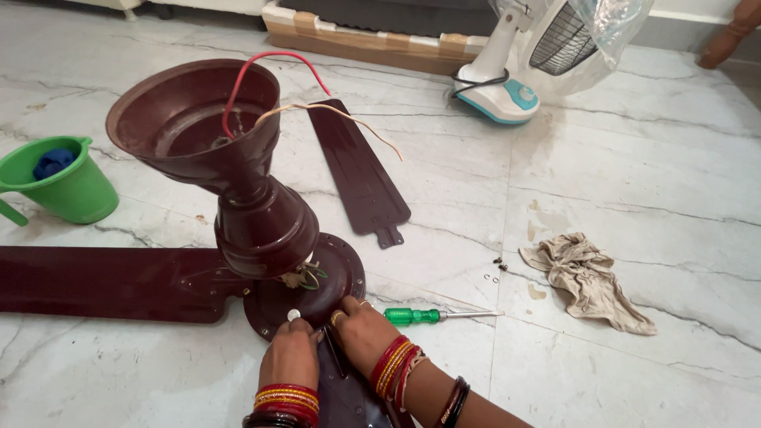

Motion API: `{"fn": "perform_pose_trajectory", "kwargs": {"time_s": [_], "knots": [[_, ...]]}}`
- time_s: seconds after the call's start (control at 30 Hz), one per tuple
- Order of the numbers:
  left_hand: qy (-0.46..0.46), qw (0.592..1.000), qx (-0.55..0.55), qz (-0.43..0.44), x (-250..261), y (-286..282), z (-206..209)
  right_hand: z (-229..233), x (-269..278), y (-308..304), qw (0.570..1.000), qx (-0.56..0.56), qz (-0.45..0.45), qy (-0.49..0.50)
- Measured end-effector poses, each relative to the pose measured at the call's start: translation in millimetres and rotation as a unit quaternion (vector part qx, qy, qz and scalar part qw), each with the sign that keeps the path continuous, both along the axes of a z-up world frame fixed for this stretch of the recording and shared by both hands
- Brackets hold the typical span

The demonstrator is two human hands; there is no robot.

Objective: The person attaches a ceiling fan blade to the fan hub using a screwdriver and screws. They align the blade, insert screws, and tighten them to secure the blade in place.

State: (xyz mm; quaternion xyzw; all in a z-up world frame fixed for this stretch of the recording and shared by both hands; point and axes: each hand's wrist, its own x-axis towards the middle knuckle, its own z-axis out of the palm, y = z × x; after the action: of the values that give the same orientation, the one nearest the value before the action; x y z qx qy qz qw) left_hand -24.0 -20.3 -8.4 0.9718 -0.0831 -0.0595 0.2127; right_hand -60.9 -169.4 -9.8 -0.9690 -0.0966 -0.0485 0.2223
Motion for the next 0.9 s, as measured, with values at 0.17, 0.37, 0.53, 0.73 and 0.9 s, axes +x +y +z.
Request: {"fn": "perform_pose_trajectory", "kwargs": {"time_s": [0.17,0.37,0.53,0.73,0.9], "knots": [[-0.062,0.990,0.067,-0.107,7,7,-15,-7,4,-2,0.999,-0.018,0.015,-0.036],[-0.056,0.981,0.079,-0.166,12,16,-13,-11,5,0,1.000,-0.020,0.001,-0.012],[0.023,0.993,0.030,-0.109,9,13,17,-4,0,3,1.000,0.001,-0.013,-0.026],[0.060,0.994,0.063,-0.069,0,3,58,5,-7,5,0.998,0.050,-0.031,-0.001],[-0.007,0.989,0.092,-0.116,-6,-8,64,3,-5,2,1.000,-0.004,-0.027,0.015]]}}
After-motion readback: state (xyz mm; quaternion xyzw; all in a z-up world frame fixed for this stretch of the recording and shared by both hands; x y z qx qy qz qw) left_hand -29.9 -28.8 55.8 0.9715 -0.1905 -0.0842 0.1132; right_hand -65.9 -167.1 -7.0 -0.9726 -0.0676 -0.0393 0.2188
